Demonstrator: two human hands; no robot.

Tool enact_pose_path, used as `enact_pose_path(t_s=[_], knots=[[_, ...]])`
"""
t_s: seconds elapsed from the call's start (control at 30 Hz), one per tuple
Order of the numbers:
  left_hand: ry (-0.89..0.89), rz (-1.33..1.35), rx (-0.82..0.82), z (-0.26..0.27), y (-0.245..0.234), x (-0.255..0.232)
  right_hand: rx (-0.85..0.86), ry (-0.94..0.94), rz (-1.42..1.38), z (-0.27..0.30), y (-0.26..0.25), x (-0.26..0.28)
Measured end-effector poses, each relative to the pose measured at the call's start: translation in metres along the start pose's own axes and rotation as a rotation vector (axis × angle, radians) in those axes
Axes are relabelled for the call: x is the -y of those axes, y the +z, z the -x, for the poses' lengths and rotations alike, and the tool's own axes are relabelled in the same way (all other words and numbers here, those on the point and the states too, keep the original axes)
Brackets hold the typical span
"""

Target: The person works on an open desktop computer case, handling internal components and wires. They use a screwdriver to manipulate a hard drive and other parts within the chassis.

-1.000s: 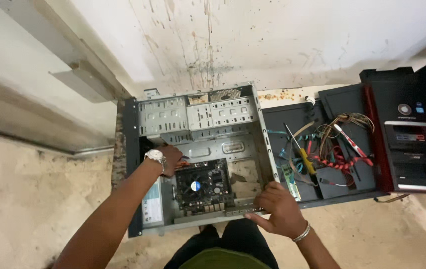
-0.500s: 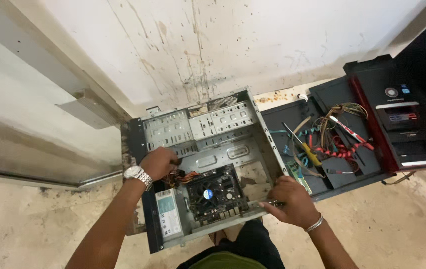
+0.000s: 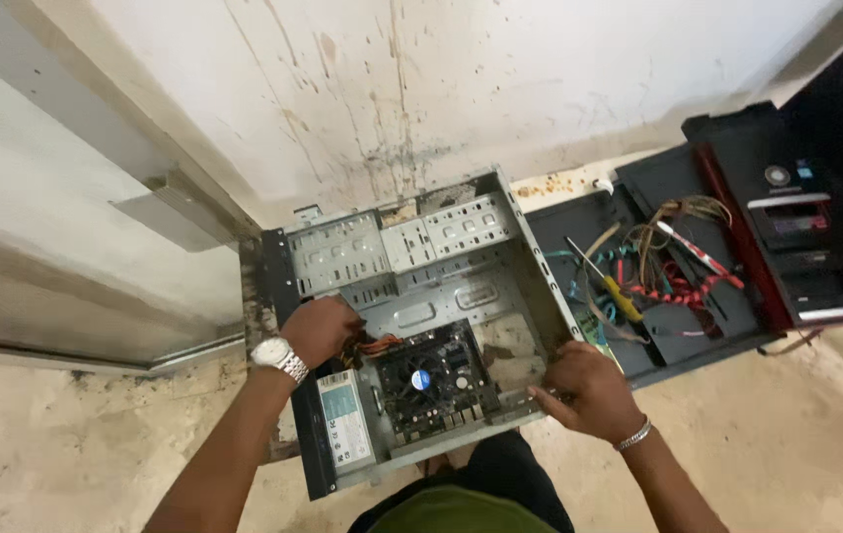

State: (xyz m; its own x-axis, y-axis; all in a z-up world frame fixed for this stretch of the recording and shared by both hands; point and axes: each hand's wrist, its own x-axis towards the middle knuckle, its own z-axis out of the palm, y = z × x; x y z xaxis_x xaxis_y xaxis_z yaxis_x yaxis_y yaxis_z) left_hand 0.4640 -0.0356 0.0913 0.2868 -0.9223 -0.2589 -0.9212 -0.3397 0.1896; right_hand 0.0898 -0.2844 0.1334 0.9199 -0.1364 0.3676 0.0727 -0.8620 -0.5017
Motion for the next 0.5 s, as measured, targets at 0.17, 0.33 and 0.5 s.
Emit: enact_pose_path(t_s=[0.17, 0.33, 0.5], knots=[[-0.091, -0.31, 0.361, -0.018, 0.008, -0.014, -0.036, 0.011, -0.021, 0.001, 0.002, 0.0], [0.083, -0.199, 0.18, -0.039, 0.029, -0.001, 0.187, 0.128, 0.064, -0.001, -0.001, 0.001], [0.11, 0.117, -0.048, -0.017, 0.004, -0.016, 0.431, 0.153, 0.011, -0.036, 0.014, 0.028]])
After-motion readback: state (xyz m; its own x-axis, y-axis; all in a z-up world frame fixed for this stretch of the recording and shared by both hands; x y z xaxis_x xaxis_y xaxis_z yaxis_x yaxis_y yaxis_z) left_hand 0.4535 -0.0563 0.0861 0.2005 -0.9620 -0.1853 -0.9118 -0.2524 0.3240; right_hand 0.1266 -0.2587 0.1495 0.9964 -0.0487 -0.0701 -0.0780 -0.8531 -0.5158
